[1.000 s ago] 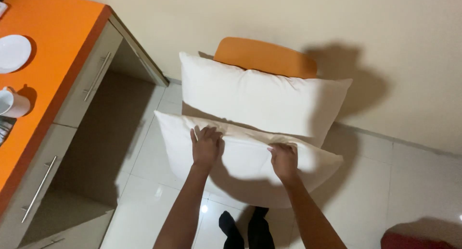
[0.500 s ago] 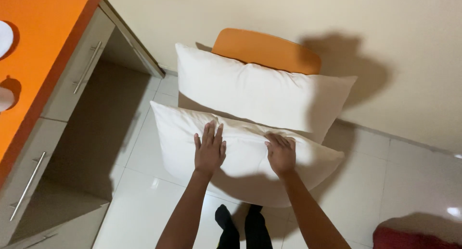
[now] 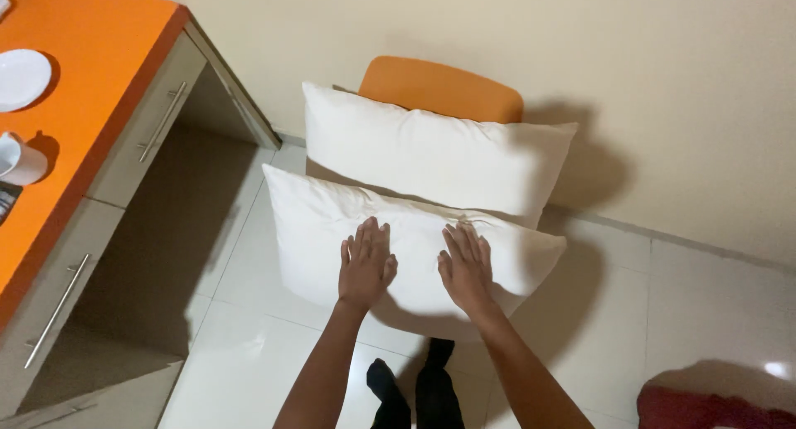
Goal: The person makes a bed by first placing a pillow into a pillowcase and then arranging it on a chair. They repeat this process with a second pillow. Finally, they fold a white duvet on the bed.
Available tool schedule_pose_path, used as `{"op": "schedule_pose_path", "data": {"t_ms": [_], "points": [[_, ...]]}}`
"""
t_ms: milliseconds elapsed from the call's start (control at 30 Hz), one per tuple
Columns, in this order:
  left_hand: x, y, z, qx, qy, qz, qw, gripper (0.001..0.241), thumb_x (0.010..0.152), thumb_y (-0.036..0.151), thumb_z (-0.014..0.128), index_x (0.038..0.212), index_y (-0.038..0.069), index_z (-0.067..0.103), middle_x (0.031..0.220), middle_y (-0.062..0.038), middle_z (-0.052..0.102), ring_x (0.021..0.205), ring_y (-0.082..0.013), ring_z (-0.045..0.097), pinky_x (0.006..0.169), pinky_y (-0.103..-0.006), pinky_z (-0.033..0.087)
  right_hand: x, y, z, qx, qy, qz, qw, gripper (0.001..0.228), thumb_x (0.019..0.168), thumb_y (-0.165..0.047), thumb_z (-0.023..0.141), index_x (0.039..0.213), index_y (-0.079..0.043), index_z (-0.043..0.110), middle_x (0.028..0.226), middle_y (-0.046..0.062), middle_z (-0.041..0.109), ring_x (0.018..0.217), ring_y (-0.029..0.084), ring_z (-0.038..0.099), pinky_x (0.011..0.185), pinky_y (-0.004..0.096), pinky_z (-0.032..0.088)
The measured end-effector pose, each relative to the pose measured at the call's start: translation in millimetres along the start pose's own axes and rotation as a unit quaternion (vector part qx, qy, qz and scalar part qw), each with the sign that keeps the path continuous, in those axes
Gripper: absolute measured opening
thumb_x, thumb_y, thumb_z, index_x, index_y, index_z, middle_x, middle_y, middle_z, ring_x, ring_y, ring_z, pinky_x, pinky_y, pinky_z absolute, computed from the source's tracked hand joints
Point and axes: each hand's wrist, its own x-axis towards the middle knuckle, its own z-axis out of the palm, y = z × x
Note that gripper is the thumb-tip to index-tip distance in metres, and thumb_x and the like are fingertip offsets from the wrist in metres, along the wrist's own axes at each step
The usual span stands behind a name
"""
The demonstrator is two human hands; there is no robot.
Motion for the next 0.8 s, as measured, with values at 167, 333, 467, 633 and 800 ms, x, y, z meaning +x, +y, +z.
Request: {"op": "schedule_pose_path", "data": {"t_ms": [167, 333, 467, 633, 800], "points": [[-13.5, 25.1, -29.2, 0.005, -0.036, 0.025, 0.999, 0.072, 0.103, 0.039, 0.039, 0.165, 0.019, 0.009, 0.172, -0.01, 0.002, 0.158, -0.0284, 0.007, 0.125, -0.0524, 0.011, -21.0, -14.6, -30.3, -0.048, 0.031, -0.04, 0.998, 0.054, 0.1, -0.031, 0.055, 0.15, -0.013, 0.047, 0.161, 0.01, 0.041, 0.155, 0.029, 0.029, 0.125, 0.052, 0.019], [-15.0, 57.3, -59.6, -0.005, -0.03, 0.071, 0.997, 0.078, 0.1, 0.036, 0.048, 0.165, 0.016, 0.01, 0.173, -0.009, 0.003, 0.159, -0.0266, 0.008, 0.125, -0.0528, 0.012, -23.0, -22.0, -68.1, -0.041, -0.005, -0.023, 0.999, 0.058, 0.098, -0.031, 0.058, 0.152, -0.014, 0.044, 0.162, 0.011, 0.036, 0.151, 0.029, 0.03, 0.123, 0.053, 0.02], [-18.5, 98.7, -90.9, -0.005, -0.004, 0.121, 0.993, 0.078, 0.096, 0.033, 0.054, 0.163, 0.015, 0.018, 0.172, -0.011, 0.007, 0.158, -0.0271, 0.012, 0.125, -0.0532, 0.015, -37.2, -14.3, -106.4, -0.002, -0.023, -0.026, 0.999, 0.062, 0.097, -0.03, 0.06, 0.155, -0.017, 0.042, 0.164, 0.012, 0.032, 0.152, 0.031, 0.028, 0.121, 0.051, 0.022], [-33.2, 170.2, -125.0, -0.015, 0.028, 0.204, 0.978, 0.079, 0.093, 0.034, 0.059, 0.161, 0.014, 0.024, 0.171, -0.013, 0.012, 0.157, -0.0285, 0.017, 0.124, -0.0543, 0.018, -74.2, 16.5, -166.6, 0.007, -0.001, 0.03, 1.0, 0.065, 0.097, -0.03, 0.06, 0.156, -0.015, 0.038, 0.166, 0.013, 0.03, 0.152, 0.031, 0.027, 0.122, 0.051, 0.022], [-75.8, 265.7, -129.4, -0.037, 0.051, 0.287, 0.956, 0.074, 0.094, 0.033, 0.06, 0.16, 0.015, 0.03, 0.17, -0.015, 0.017, 0.155, -0.0308, 0.023, 0.122, -0.0558, 0.021, -155.8, 58.0, -233.0, -0.01, 0.045, 0.052, 0.998, 0.065, 0.098, -0.028, 0.059, 0.158, -0.016, 0.037, 0.166, 0.014, 0.03, 0.151, 0.033, 0.028, 0.123, 0.052, 0.021]]}}
